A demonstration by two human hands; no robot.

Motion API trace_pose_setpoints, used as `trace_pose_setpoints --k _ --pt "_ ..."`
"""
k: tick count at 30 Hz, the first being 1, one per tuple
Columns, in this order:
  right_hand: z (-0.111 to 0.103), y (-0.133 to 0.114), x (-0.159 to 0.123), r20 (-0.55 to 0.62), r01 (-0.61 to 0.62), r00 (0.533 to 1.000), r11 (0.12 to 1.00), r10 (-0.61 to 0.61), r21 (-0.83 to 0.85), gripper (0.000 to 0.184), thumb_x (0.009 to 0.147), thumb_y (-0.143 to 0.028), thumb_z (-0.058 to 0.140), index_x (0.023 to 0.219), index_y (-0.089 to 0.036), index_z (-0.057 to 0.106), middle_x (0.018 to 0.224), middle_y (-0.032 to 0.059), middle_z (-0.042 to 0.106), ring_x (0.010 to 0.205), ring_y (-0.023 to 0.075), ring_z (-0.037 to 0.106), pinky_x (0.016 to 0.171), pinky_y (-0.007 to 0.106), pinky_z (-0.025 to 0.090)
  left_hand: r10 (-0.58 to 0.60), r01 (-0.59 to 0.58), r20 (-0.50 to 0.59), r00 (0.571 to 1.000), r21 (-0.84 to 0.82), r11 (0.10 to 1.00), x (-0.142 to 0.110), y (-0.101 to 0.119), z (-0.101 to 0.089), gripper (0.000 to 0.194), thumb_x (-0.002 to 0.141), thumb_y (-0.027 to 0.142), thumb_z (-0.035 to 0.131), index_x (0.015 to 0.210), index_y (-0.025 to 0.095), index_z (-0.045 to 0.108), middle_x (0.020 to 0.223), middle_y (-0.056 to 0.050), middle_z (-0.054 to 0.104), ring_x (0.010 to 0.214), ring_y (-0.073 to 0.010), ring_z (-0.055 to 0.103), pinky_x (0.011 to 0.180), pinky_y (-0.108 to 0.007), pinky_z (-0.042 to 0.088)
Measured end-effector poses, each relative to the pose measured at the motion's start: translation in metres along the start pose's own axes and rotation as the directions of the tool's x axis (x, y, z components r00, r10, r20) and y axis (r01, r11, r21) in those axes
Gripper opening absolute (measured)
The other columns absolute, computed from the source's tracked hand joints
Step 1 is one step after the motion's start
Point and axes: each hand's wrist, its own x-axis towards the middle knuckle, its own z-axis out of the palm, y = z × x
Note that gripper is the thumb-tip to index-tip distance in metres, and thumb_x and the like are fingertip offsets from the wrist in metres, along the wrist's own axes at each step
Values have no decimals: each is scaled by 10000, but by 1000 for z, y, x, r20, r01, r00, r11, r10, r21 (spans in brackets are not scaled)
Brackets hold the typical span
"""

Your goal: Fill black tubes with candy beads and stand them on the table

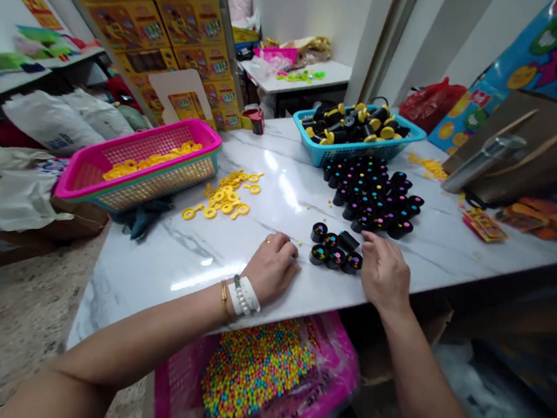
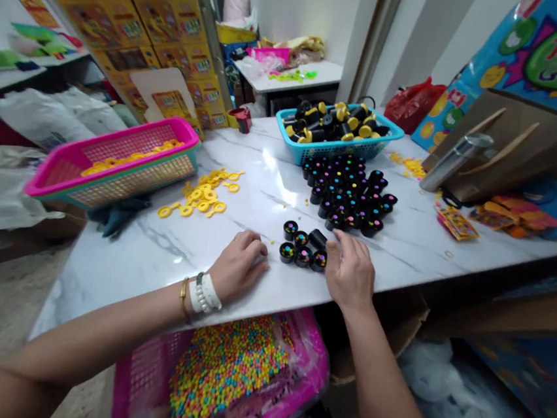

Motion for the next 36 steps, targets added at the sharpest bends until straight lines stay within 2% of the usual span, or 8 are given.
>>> trace_pose_setpoints --k 3,6,16,23,27,29,32,36 --pt "3 3 -1 -21 50 999 998 -49 41 604 1036 -539 271 1062 -144 727 1057 140 743 1034 285 658 951 445 493 35 -29 -81 996 78 996 4 -6 7 401 877 146 527 1275 133 490 1398 -210 462 1341 -355 427 1052 -571 451" --pt "4 4 -2 -23 86 996 994 -85 70 573 1049 -489 279 1018 -160 748 1037 113 760 1041 259 672 987 426 491 131 -128 -20 991 104 986 4 -11 10 437 945 139 448 1381 160 427 1490 -196 435 1460 -366 315 1109 -600 398" --pt "0 -1 1 -56 9 998 997 -5 72 436 1004 -478 437 970 -175 748 992 102 749 990 258 665 931 404 495 220 -211 20 975 -198 957 -8 -9 -9 158 903 253 594 1043 193 554 1252 -152 603 1299 -301 516 1072 -525 476" --pt "2 0 11 50 -69 997 994 65 86 345 889 -542 593 906 -245 769 875 55 700 912 250 602 870 399 475 86 -127 -226 970 -175 976 17 4 -3 727 791 479 749 1363 184 410 1329 -203 497 1259 -345 508 1028 -587 474" --pt "2 -2 11 60 -81 995 992 75 97 276 894 -450 595 964 -237 757 850 43 709 913 250 592 903 408 464 206 -242 -300 931 -88 966 55 26 -9 480 876 434 649 1268 178 543 1231 -153 589 1234 -311 514 1035 -530 451" --pt "1 -3 11 49 -67 997 993 63 97 270 925 -392 541 964 -225 749 893 53 723 944 256 592 908 412 464 207 -210 -206 956 5 978 80 37 -16 292 910 375 580 1124 192 656 1098 -118 650 1155 -293 554 1020 -499 442" --pt "1 -4 10 34 -37 999 997 34 72 314 956 -328 459 885 -219 744 885 66 722 939 263 585 895 419 467 89 -106 90 992 213 971 117 49 -20 372 845 473 616 1033 179 745 987 -136 682 1068 -331 589 999 -508 434" --pt "2 -4 9 30 -12 1000 998 10 63 317 963 -301 443 921 -233 750 890 56 728 951 260 590 907 410 468 -42 -82 338 940 345 935 149 54 -13 489 759 580 647 944 149 783 1021 -191 690 1097 -398 585 976 -524 433"
